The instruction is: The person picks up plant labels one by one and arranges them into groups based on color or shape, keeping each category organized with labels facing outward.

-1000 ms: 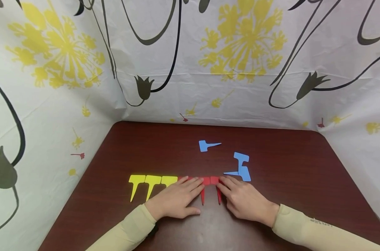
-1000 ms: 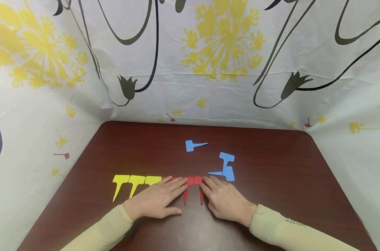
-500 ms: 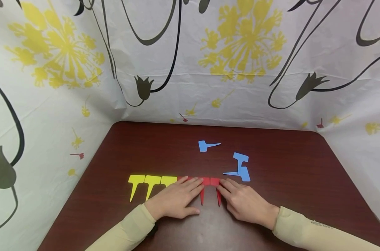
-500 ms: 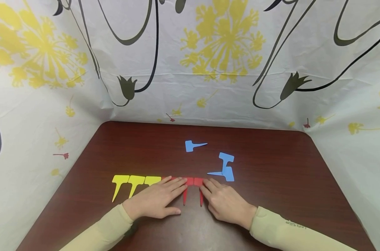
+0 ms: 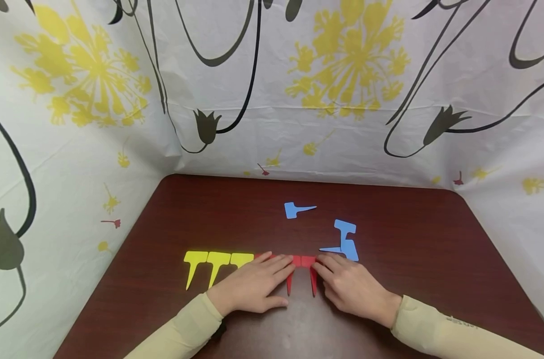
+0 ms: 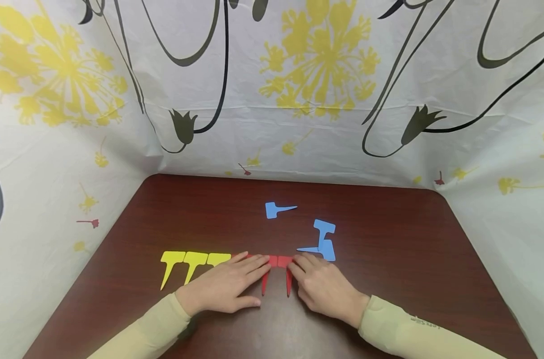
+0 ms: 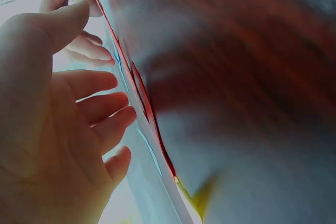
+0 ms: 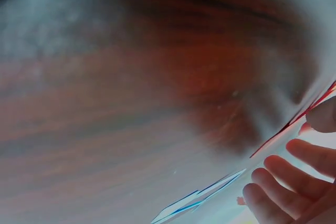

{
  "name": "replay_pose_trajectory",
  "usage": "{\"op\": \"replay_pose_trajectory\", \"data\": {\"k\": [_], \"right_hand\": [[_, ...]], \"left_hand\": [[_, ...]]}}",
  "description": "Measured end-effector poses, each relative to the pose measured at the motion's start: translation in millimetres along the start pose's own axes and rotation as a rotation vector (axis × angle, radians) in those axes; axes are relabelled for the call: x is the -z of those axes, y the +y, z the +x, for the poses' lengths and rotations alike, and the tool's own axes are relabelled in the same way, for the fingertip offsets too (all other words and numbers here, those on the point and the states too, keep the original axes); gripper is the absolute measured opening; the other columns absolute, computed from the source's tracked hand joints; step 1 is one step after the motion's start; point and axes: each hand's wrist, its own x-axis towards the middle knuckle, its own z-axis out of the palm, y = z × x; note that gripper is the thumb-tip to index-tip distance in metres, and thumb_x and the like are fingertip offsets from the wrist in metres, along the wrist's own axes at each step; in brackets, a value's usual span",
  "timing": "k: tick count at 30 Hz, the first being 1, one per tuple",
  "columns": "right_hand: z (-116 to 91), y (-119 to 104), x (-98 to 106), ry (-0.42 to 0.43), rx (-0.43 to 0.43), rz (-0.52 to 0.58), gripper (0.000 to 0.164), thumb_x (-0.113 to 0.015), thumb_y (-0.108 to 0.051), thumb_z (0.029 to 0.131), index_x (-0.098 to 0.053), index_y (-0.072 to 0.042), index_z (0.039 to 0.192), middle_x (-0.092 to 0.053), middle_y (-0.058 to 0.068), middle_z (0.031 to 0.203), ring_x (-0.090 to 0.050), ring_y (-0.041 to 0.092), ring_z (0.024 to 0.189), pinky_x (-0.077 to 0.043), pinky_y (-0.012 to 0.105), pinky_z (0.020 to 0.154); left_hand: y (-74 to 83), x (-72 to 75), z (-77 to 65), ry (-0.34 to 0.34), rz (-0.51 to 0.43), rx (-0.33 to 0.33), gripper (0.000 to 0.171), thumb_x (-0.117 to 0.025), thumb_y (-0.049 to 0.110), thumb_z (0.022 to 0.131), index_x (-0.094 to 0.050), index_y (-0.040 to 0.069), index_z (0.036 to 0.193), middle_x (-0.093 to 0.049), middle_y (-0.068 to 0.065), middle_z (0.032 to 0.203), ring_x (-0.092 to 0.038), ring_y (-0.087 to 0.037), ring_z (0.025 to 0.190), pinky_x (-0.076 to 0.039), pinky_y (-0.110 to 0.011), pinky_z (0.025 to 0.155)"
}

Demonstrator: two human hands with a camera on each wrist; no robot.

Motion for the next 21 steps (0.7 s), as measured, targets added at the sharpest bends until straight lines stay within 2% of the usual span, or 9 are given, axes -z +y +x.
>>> {"op": "replay_pose_trajectory", "data": {"k": [4, 11, 21], "right_hand": [[3, 8, 1, 0.03, -0.028, -0.023, 0.043, -0.077, -0.02, 0.081, -0.071, -0.007, 0.121, -0.067, 0.007, 0.113, -0.065, 0.023, 0.103, -0.059, 0.04, 0.08], [13, 31, 0, 0.061, -0.034, -0.079, 0.04, -0.081, -0.017, 0.079, -0.073, -0.004, 0.117, -0.066, 0.008, 0.106, -0.063, 0.023, 0.093, -0.059, 0.038, 0.074], [22, 51, -9, 0.047, -0.016, -0.124, 0.03, -0.08, -0.019, 0.082, -0.075, -0.005, 0.108, -0.066, 0.008, 0.1, -0.06, 0.024, 0.089, -0.056, 0.038, 0.068]], "left_hand": [[1.8, 0.8, 3.6, 0.017, -0.001, -0.011, 0.078, -0.045, 0.063, 0.1, -0.034, 0.012, 0.158, -0.031, -0.005, 0.163, -0.029, -0.019, 0.149, -0.02, -0.044, 0.121], [7.6, 4.7, 16.8, -0.012, 0.019, -0.008, 0.082, -0.043, 0.067, 0.098, -0.03, 0.014, 0.16, -0.025, -0.004, 0.165, -0.023, -0.018, 0.151, -0.018, -0.041, 0.122], [15.2, 6.7, 37.6, -0.105, 0.019, -0.004, 0.091, -0.039, 0.074, 0.094, -0.024, 0.015, 0.162, -0.017, -0.003, 0.167, -0.016, -0.019, 0.153, -0.016, -0.041, 0.122]]}}
